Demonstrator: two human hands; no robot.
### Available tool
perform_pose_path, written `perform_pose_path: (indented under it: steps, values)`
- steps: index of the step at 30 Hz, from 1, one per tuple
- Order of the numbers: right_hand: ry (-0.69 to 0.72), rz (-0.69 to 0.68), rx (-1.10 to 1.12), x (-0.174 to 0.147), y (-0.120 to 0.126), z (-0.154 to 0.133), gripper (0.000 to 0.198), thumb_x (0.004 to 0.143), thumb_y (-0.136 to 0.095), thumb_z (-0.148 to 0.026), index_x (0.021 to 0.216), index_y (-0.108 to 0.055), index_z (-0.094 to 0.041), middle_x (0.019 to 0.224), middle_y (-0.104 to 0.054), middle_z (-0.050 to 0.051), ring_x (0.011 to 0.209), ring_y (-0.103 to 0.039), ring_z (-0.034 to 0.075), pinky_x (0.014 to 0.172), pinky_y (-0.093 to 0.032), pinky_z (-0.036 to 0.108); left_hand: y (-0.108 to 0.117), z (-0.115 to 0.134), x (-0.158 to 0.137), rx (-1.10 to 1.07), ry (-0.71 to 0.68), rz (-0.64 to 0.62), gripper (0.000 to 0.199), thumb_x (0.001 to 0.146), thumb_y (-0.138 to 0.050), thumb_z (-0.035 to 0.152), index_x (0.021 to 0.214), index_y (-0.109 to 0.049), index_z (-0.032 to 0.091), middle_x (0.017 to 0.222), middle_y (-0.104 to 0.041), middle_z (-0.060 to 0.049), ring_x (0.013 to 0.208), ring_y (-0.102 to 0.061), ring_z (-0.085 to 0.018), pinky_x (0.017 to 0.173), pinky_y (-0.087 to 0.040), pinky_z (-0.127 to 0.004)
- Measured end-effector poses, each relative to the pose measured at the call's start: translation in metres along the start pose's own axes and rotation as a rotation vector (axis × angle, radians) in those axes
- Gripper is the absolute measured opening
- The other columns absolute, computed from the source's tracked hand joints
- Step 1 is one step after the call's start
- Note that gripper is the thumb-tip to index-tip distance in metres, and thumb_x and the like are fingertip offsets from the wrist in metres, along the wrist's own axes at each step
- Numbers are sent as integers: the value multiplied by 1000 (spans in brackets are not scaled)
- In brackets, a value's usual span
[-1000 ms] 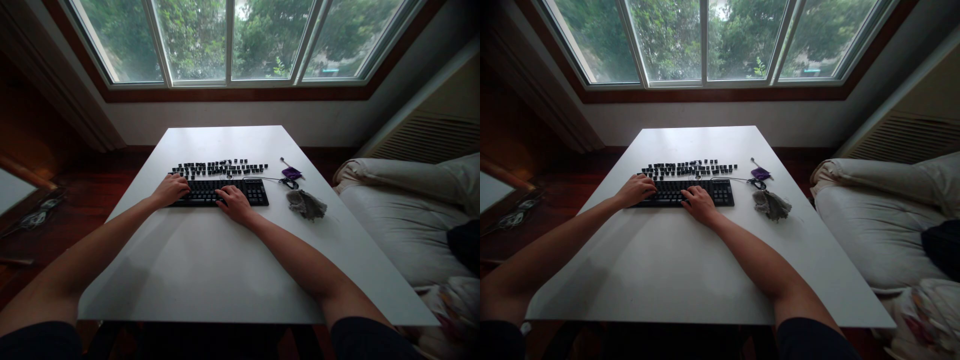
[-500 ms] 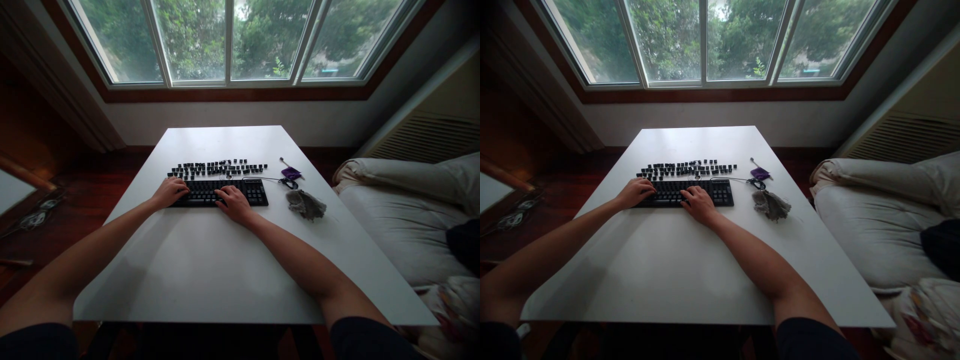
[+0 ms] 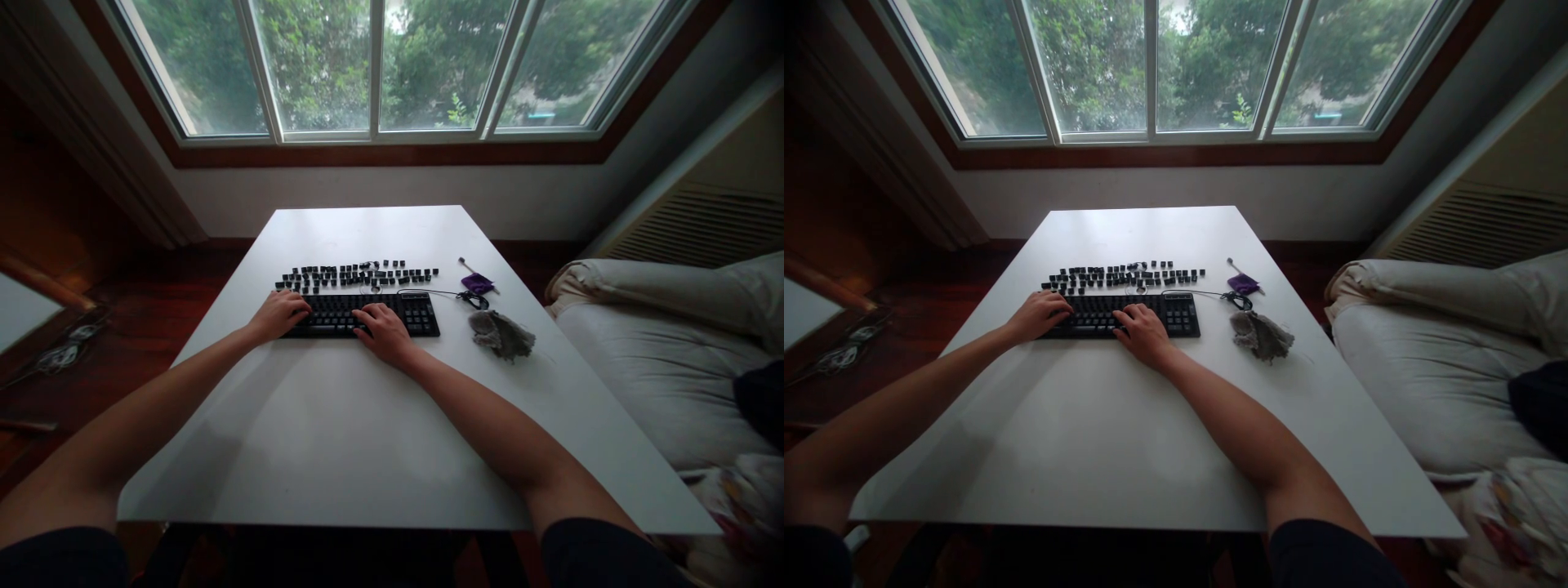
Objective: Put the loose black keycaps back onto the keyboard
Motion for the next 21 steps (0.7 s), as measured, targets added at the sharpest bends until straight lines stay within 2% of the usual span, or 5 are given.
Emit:
perform_pose_path:
  steps: [6,14,21]
  values:
    - [6,-1,3,0,2,-1,41,97,-59,-35,136,-61,-21,125,-61,13,116,-51,27,101,-45,44,1,3,-2,-5,20,-2,26,94,-58,43,103,-77,28,107,-72,-6,97,-58,-25,86,-40,-40]
    - [-10,-9,13,0,1,-1,41,96,-61,-35,135,-62,-23,125,-61,13,117,-52,28,101,-45,45,-10,-14,4,-101,119,55,28,90,-62,49,98,-81,31,100,-66,-5,96,-56,-23,87,-45,-38]
    - [-9,-2,9,0,2,-2,40,96,-60,-35,135,-62,-23,125,-61,12,117,-51,28,101,-46,45,-7,-8,4,-22,100,77,24,89,-64,47,94,-80,30,103,-66,-6,96,-54,-25,85,-42,-41]
Point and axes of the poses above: each hand's wrist, its own x-axis towards the middle knuckle, its own y-axis out of the back of the hand, z = x × y, the point moved 1 cm from there along x, towards the middle knuckle
